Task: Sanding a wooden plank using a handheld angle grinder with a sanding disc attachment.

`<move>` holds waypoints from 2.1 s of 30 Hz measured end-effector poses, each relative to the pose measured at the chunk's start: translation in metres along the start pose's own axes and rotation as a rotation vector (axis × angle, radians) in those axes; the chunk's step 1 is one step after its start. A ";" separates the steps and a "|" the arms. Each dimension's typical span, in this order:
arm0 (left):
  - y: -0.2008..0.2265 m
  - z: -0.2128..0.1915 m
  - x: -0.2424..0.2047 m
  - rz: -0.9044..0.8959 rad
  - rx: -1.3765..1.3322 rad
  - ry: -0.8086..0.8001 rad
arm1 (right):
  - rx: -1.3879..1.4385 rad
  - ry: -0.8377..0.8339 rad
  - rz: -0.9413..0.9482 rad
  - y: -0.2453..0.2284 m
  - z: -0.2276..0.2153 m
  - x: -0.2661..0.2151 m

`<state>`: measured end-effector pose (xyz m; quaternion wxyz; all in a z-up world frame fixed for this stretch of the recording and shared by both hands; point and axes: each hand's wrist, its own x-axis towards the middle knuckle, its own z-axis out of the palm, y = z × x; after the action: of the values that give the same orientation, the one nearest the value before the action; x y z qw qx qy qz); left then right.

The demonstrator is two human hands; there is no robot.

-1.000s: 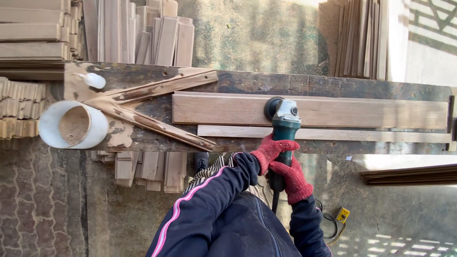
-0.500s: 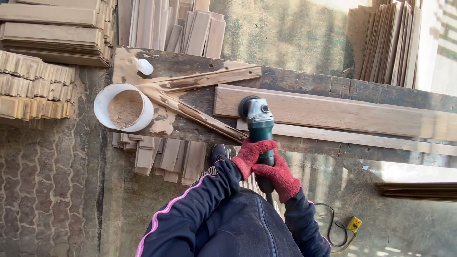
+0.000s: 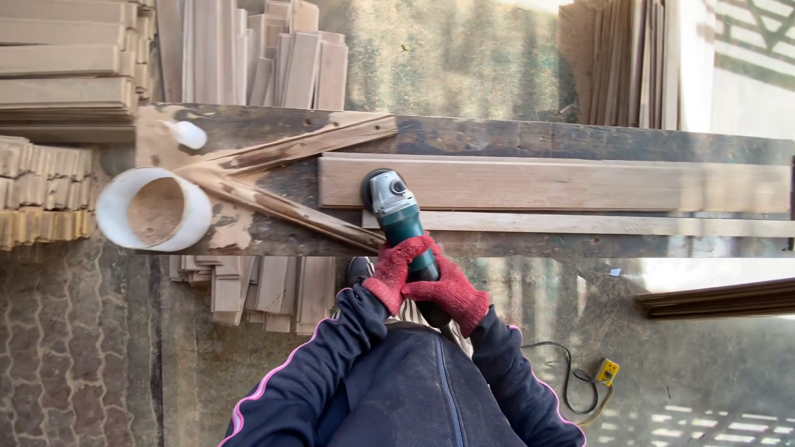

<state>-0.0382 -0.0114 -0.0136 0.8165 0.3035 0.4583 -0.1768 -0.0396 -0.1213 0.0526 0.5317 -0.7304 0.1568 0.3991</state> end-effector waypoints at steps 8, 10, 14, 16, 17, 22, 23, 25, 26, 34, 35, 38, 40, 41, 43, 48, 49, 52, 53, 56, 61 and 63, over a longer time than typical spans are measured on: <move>-0.086 0.121 0.032 -0.046 0.115 -0.111 | 0.294 0.198 -0.010 0.054 -0.124 -0.008; -0.092 0.151 0.025 -0.015 0.219 -0.137 | 0.389 0.250 -0.027 0.065 -0.151 -0.011; -0.115 0.182 0.024 -0.052 0.182 -0.157 | 0.408 0.295 -0.012 0.065 -0.177 -0.025; -0.127 0.189 0.031 -0.031 0.287 -0.220 | 0.444 0.347 -0.009 0.070 -0.182 -0.033; -0.129 0.187 0.032 -0.036 0.284 -0.218 | 0.441 0.346 -0.003 0.072 -0.183 -0.034; -0.106 0.167 0.009 -0.065 0.215 -0.166 | 0.429 0.317 -0.029 0.080 -0.166 -0.027; -0.099 0.159 0.005 -0.061 0.216 -0.169 | 0.431 0.317 -0.034 0.078 -0.157 -0.023; -0.083 0.140 -0.003 0.000 0.271 -0.106 | 0.394 0.223 -0.037 0.072 -0.138 -0.015; -0.081 0.128 0.003 0.005 0.273 -0.105 | 0.396 0.221 -0.041 0.068 -0.130 -0.013; -0.098 0.096 0.044 -0.084 0.437 -0.008 | 0.286 0.167 -0.010 0.052 -0.105 -0.015; -0.089 0.110 0.027 -0.086 0.437 -0.014 | 0.285 0.173 -0.010 0.055 -0.110 -0.017; -0.074 0.136 0.005 -0.050 0.248 -0.117 | 0.411 0.275 -0.015 0.056 -0.122 -0.023; -0.090 0.132 0.028 -0.095 0.229 -0.182 | 0.387 0.317 -0.026 0.049 -0.126 -0.028; -0.083 0.129 0.025 -0.097 0.220 -0.179 | 0.379 0.313 -0.023 0.043 -0.121 -0.028; -0.067 0.121 0.019 -0.135 0.062 -0.137 | 0.366 0.279 0.021 0.032 -0.111 -0.027; -0.031 0.065 0.008 -0.056 0.207 -0.033 | 0.161 0.070 0.041 0.021 -0.068 0.000; -0.028 0.051 0.008 -0.054 0.263 0.026 | 0.069 -0.014 0.050 0.020 -0.062 0.004; -0.025 0.035 0.009 -0.066 0.119 0.091 | -0.096 -0.091 0.071 0.000 -0.056 0.002; -0.035 0.039 0.021 -0.064 0.123 0.089 | -0.093 -0.088 0.069 0.007 -0.061 0.002; -0.057 0.059 0.041 -0.059 0.123 0.003 | 0.128 0.044 0.032 0.025 -0.077 -0.002; -0.072 0.116 0.029 -0.092 0.223 -0.180 | 0.348 0.275 0.037 0.031 -0.104 -0.025; -0.072 0.116 0.036 -0.097 0.231 -0.177 | 0.363 0.262 0.029 0.031 -0.107 -0.018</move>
<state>0.0141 -0.1426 -0.0228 0.8039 0.3562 0.3751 -0.2936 -0.0269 -0.2334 0.0579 0.6237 -0.6659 0.3042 0.2738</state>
